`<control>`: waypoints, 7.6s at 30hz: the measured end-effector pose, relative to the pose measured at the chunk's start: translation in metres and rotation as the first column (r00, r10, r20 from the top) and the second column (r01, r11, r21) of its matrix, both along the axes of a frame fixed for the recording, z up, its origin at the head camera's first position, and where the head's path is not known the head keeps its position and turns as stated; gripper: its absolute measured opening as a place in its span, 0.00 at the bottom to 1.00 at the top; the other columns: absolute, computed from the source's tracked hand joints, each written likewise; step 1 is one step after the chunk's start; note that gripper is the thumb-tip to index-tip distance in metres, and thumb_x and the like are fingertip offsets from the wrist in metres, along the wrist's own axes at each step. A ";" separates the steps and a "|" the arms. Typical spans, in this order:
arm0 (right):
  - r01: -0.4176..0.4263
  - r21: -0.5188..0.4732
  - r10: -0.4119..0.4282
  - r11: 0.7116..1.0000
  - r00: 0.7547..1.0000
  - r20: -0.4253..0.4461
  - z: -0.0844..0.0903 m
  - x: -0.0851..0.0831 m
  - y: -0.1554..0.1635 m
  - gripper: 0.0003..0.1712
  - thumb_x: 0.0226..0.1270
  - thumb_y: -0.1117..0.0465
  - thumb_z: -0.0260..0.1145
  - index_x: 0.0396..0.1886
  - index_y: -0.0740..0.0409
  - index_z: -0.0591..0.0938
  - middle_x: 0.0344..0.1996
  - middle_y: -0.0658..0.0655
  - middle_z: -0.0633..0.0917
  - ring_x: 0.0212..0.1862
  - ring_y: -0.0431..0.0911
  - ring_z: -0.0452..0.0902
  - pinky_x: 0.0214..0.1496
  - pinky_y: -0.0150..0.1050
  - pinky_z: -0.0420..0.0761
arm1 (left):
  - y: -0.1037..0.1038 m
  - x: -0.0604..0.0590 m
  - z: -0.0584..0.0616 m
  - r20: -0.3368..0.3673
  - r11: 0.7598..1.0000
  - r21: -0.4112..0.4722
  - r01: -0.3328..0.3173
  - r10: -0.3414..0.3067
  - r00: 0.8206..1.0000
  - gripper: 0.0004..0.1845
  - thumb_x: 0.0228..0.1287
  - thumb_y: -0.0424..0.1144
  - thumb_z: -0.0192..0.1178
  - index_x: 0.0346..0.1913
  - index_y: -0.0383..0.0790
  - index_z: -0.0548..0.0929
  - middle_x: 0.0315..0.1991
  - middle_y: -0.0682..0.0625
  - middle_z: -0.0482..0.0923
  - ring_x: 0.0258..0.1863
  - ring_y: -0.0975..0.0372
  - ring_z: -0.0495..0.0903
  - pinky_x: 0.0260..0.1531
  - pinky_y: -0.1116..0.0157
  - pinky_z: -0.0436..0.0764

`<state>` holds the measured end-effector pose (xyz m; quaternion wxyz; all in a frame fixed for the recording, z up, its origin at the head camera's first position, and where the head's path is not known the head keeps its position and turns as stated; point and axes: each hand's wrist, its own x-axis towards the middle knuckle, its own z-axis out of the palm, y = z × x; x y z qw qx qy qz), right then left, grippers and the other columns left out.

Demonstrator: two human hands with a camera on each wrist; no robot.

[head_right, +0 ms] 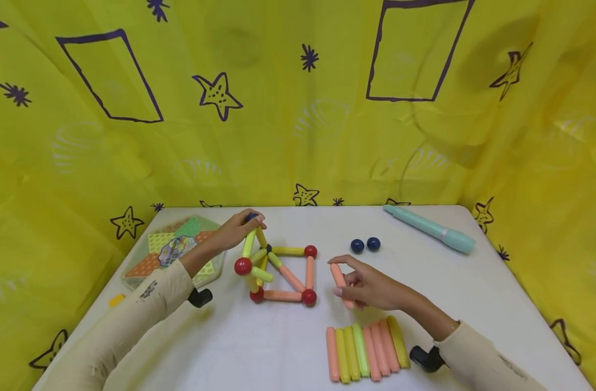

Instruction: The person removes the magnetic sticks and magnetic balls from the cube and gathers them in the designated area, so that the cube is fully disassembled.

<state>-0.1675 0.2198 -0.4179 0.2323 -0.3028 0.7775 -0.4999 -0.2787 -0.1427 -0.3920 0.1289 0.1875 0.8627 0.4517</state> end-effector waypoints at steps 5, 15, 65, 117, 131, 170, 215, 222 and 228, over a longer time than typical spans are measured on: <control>0.059 0.061 -0.061 0.996 0.998 0.018 -0.003 0.012 0.028 0.33 0.76 0.59 0.61 0.74 0.57 0.58 0.25 0.52 0.79 0.21 0.39 0.72 0.21 0.33 0.74 | 0.001 0.000 0.000 0.002 1.000 -0.002 -0.003 0.003 1.000 0.25 0.81 0.54 0.44 0.65 0.38 0.70 0.59 0.36 0.79 0.62 0.49 0.75 0.62 0.50 0.72; 0.137 0.089 -0.142 0.986 0.989 0.046 -0.015 0.033 0.092 0.33 0.76 0.62 0.60 0.73 0.61 0.56 0.25 0.54 0.80 0.22 0.40 0.76 0.19 0.36 0.74 | -0.001 0.001 0.000 0.002 1.000 -0.007 -0.012 0.012 1.000 0.27 0.81 0.54 0.43 0.66 0.35 0.69 0.59 0.36 0.79 0.62 0.48 0.75 0.64 0.48 0.71; 0.070 0.116 -0.076 0.991 0.996 0.054 -0.017 0.041 0.110 0.25 0.76 0.66 0.58 0.66 0.76 0.66 0.35 0.59 0.83 0.22 0.45 0.76 0.24 0.36 0.77 | 0.001 -0.002 0.002 0.003 1.000 0.009 -0.003 0.003 1.000 0.26 0.81 0.55 0.43 0.65 0.38 0.70 0.58 0.37 0.79 0.63 0.48 0.75 0.67 0.47 0.69; -0.030 0.009 0.031 1.000 0.919 -0.393 0.007 -0.026 -0.146 0.11 0.76 0.53 0.62 0.36 0.52 0.84 0.26 0.45 0.77 0.32 0.39 0.73 0.34 0.34 0.75 | 0.010 0.002 0.002 -0.049 1.000 -0.012 -0.018 0.018 0.999 0.24 0.80 0.55 0.45 0.62 0.38 0.73 0.55 0.39 0.82 0.59 0.51 0.78 0.62 0.49 0.73; -0.067 0.032 0.071 0.997 0.984 -0.163 0.016 -0.031 -0.097 0.23 0.78 0.60 0.59 0.68 0.61 0.68 0.37 0.66 0.84 0.32 0.57 0.81 0.32 0.39 0.82 | 0.007 0.001 0.001 -0.061 0.999 -0.030 -0.011 0.009 0.998 0.24 0.81 0.54 0.44 0.63 0.39 0.72 0.54 0.42 0.83 0.58 0.51 0.78 0.58 0.51 0.75; 0.126 0.288 -0.096 0.949 0.989 -0.116 -0.029 -0.027 0.059 0.30 0.63 0.55 0.74 0.58 0.63 0.72 0.22 0.49 0.75 0.23 0.38 0.71 0.27 0.31 0.73 | 0.008 0.000 0.000 -0.031 1.000 -0.014 -0.013 0.013 0.999 0.26 0.81 0.55 0.43 0.64 0.37 0.71 0.56 0.37 0.81 0.59 0.49 0.77 0.58 0.50 0.75; 0.150 0.303 -0.081 0.941 0.970 -0.228 -0.030 -0.023 0.061 0.34 0.64 0.57 0.73 0.64 0.71 0.72 0.33 0.49 0.81 0.28 0.35 0.72 0.34 0.31 0.74 | 0.007 -0.001 0.002 -0.029 1.000 -0.013 -0.001 0.000 1.000 0.25 0.81 0.54 0.43 0.64 0.37 0.71 0.57 0.36 0.80 0.61 0.48 0.76 0.64 0.47 0.71; 0.197 0.248 -0.136 0.949 0.960 -0.244 -0.018 -0.020 0.047 0.31 0.65 0.55 0.73 0.62 0.67 0.74 0.36 0.52 0.82 0.21 0.36 0.70 0.27 0.31 0.76 | 0.006 0.000 0.003 -0.025 1.000 -0.015 -0.004 0.004 1.000 0.26 0.81 0.55 0.43 0.65 0.37 0.71 0.56 0.38 0.81 0.61 0.48 0.76 0.64 0.47 0.71; 0.160 0.196 -0.122 0.967 0.973 -0.196 -0.011 -0.020 0.017 0.29 0.66 0.58 0.72 0.60 0.69 0.75 0.36 0.54 0.83 0.23 0.38 0.74 0.27 0.32 0.77 | 0.006 -0.001 0.004 -0.013 1.000 -0.020 -0.018 0.018 1.000 0.26 0.81 0.55 0.43 0.65 0.37 0.71 0.57 0.39 0.80 0.60 0.49 0.76 0.64 0.48 0.71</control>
